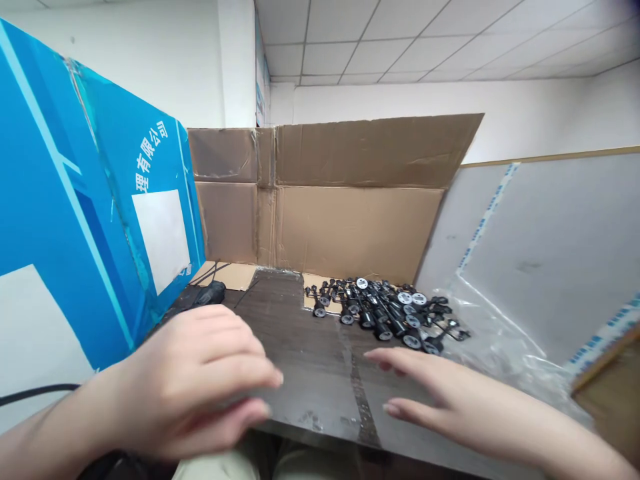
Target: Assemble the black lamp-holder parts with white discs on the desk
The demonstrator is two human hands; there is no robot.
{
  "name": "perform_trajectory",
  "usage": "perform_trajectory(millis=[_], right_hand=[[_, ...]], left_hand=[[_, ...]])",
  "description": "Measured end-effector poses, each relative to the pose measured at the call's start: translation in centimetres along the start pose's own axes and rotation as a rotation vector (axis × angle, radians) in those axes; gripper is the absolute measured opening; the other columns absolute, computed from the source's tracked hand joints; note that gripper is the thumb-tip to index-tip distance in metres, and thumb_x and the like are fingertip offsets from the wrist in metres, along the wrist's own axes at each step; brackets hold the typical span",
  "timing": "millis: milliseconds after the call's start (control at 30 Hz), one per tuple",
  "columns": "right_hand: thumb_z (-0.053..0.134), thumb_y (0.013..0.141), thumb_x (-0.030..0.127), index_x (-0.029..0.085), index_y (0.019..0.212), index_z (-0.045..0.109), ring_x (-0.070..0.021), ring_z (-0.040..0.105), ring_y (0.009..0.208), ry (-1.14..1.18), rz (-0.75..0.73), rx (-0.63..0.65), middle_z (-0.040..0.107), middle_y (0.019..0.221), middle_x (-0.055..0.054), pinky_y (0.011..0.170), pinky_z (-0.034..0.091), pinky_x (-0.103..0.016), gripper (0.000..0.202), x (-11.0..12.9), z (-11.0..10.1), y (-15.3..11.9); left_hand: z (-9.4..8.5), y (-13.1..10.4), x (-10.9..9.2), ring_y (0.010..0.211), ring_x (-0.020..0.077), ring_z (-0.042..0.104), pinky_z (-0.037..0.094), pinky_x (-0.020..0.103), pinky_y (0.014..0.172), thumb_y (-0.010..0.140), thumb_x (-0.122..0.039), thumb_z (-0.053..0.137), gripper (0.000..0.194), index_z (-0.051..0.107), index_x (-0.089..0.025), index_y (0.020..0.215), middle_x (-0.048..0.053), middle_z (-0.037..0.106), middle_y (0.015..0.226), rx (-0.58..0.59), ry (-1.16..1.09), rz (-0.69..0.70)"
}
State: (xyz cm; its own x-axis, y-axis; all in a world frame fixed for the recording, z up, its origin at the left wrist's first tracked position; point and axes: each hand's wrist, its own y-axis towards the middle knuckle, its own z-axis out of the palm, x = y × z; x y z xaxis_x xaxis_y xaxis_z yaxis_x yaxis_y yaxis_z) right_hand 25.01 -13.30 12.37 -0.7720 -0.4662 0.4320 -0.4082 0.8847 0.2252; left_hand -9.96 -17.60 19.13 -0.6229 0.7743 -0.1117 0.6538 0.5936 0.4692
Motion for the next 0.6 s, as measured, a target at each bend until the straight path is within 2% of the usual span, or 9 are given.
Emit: perform_trajectory(millis=[33, 67, 133, 233, 267, 400, 467, 533, 600], right_hand=[[0.066, 0.063, 0.036, 0.026, 0.102, 0.063, -0.0229, 0.063, 0.080, -0.027, 0.066, 0.136, 0.068, 0.090, -0.005, 0.070, 0.049, -0.030, 0.041, 0.5, 0.4, 0.9], [0.063, 0.064, 0.033, 0.023, 0.101, 0.064, -0.0233, 0.063, 0.078, -0.060, 0.138, 0.206, 0.068, 0.087, -0.006, 0.069, 0.048, -0.031, 0.039, 0.8, 0.9, 1.7], [0.059, 0.066, 0.031, 0.019, 0.105, 0.061, -0.0240, 0.062, 0.085, -0.081, 0.207, 0.269, 0.067, 0.095, -0.009, 0.074, 0.046, -0.031, 0.041, 0.6, 1.7, 2.8], [0.056, 0.069, 0.034, 0.018, 0.111, 0.057, -0.0208, 0.061, 0.083, 0.014, 0.208, 0.356, 0.066, 0.095, -0.007, 0.074, 0.045, -0.028, 0.045, -1.0, 2.9, 4.6], [0.056, 0.069, 0.035, 0.017, 0.111, 0.057, -0.0198, 0.061, 0.082, 0.047, 0.198, 0.369, 0.067, 0.093, -0.007, 0.073, 0.045, -0.027, 0.045, -1.6, 3.3, 5.5], [0.051, 0.073, 0.032, 0.012, 0.105, 0.059, -0.0192, 0.061, 0.083, 0.074, 0.200, 0.251, 0.066, 0.093, -0.010, 0.075, 0.044, -0.026, 0.038, -3.9, 6.1, 10.7], [0.052, 0.073, 0.030, 0.011, 0.108, 0.056, -0.0195, 0.059, 0.089, 0.043, 0.246, 0.109, 0.063, 0.098, -0.011, 0.079, 0.042, -0.026, 0.039, -4.8, 8.0, 13.6], [0.055, 0.071, 0.027, 0.012, 0.115, 0.052, -0.0202, 0.054, 0.101, -0.037, 0.288, -0.006, 0.057, 0.110, -0.012, 0.086, 0.039, -0.026, 0.046, -5.5, 10.0, 16.0], [0.055, 0.070, 0.025, 0.012, 0.121, 0.046, -0.0219, 0.051, 0.106, -0.092, 0.336, -0.050, 0.051, 0.118, -0.015, 0.088, 0.038, -0.027, 0.053, -6.0, 11.8, 17.6]], left_hand=[[0.4, 1.3, 0.1, 0.082, 0.0177, 0.059, 0.045, 0.031, 0.080, 0.080, -0.041, 0.046, 0.025, 0.065, -0.029, 0.092, 0.003, 0.066, 0.085, 0.139, -0.019, -0.010], [1.1, 2.1, 0.3, 0.084, 0.0181, 0.059, 0.044, 0.031, 0.080, 0.081, -0.039, 0.045, 0.026, 0.063, -0.028, 0.095, 0.003, 0.066, 0.089, 0.244, -0.020, -0.064], [3.2, 2.4, 1.4, 0.091, 0.0217, 0.059, 0.044, 0.034, 0.081, 0.079, -0.038, 0.047, 0.029, 0.061, -0.027, 0.103, 0.004, 0.065, 0.097, 0.415, 0.004, -0.243], [6.6, 1.3, 3.9, 0.094, 0.0307, 0.058, 0.043, 0.039, 0.079, 0.067, -0.038, 0.059, 0.043, 0.060, -0.022, 0.106, 0.011, 0.064, 0.102, 0.664, 0.071, -0.542], [7.5, 1.1, 4.8, 0.092, 0.0311, 0.059, 0.044, 0.038, 0.076, 0.065, -0.039, 0.059, 0.044, 0.061, -0.021, 0.105, 0.012, 0.065, 0.099, 0.704, 0.051, -0.591], [10.5, 1.6, 8.1, 0.084, 0.0209, 0.061, 0.043, 0.028, 0.073, 0.069, -0.041, 0.055, 0.039, 0.061, -0.022, 0.102, 0.005, 0.067, 0.092, 0.698, -0.296, -0.589], [12.4, 2.6, 9.6, 0.082, 0.0179, 0.060, 0.042, 0.025, 0.072, 0.070, -0.038, 0.056, 0.035, 0.062, -0.019, 0.098, 0.005, 0.067, 0.090, 0.642, -0.439, -0.574], [14.6, 3.8, 10.9, 0.075, 0.0151, 0.060, 0.043, 0.024, 0.070, 0.072, -0.036, 0.054, 0.031, 0.061, -0.014, 0.094, 0.006, 0.067, 0.087, 0.552, -0.612, -0.600], [17.0, 5.0, 11.7, 0.069, 0.0127, 0.058, 0.043, 0.025, 0.069, 0.072, -0.035, 0.055, 0.030, 0.060, -0.012, 0.089, 0.007, 0.066, 0.082, 0.395, -0.729, -0.650]])
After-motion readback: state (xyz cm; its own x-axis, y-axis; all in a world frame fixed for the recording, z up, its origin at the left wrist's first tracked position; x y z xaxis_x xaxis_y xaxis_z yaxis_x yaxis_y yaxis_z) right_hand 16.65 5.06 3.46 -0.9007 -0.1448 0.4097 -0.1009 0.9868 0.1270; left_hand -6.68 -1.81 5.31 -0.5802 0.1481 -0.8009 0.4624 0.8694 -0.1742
